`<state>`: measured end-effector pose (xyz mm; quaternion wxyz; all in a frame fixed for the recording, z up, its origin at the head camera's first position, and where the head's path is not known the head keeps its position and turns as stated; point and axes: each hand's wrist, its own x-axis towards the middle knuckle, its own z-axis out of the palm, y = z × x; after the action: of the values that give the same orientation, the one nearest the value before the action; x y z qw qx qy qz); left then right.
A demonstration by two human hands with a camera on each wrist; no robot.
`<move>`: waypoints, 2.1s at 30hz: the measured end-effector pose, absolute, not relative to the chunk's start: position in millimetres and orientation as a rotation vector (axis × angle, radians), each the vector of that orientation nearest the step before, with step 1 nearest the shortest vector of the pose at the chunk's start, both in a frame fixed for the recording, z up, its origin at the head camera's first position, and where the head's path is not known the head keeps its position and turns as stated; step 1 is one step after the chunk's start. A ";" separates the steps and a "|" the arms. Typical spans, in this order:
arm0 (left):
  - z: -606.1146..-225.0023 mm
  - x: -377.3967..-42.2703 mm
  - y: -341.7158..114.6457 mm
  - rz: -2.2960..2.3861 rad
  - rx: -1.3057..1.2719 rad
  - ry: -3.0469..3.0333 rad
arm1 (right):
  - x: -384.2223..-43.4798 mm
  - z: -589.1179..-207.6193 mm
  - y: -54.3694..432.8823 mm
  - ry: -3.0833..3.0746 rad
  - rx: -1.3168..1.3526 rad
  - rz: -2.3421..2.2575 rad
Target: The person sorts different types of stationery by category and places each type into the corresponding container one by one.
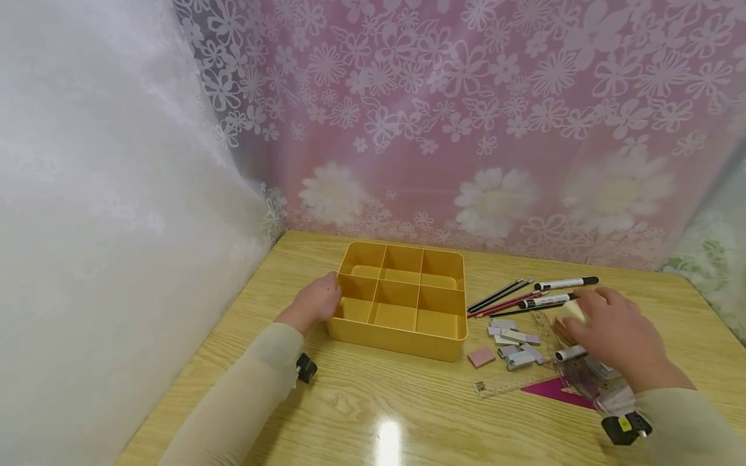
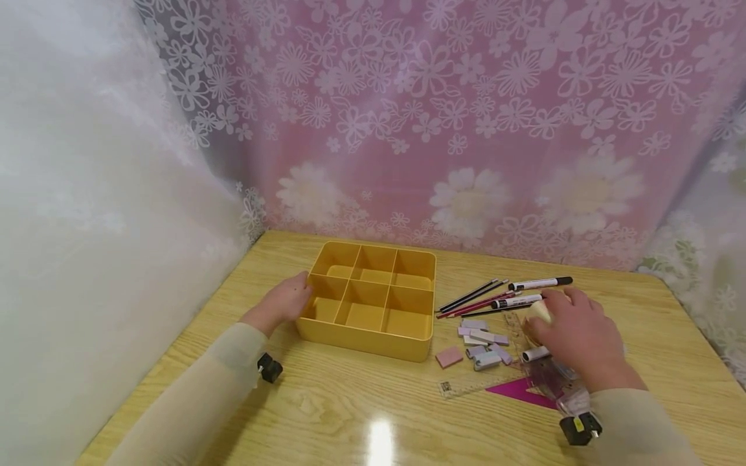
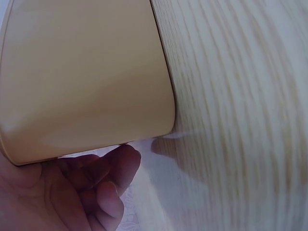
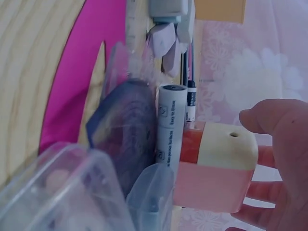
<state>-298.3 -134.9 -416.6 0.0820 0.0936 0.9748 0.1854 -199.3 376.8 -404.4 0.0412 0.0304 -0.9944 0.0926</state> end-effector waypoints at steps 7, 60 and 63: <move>-414.6 -299.6 -135.4 0.512 0.274 2.916 | -202.5 -406.7 382.2 -3.067 0.043 0.293; -411.5 -299.7 -138.2 0.475 0.298 2.887 | -232.9 -301.3 246.3 -2.837 0.644 0.088; -412.2 -299.1 -135.8 0.499 0.317 2.876 | -237.7 -298.6 228.7 -2.824 0.674 0.113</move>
<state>-299.1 -135.8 -412.2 0.1024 0.1073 0.9744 0.1691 -237.7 228.7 -298.6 0.1175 0.2304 -0.9652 0.0387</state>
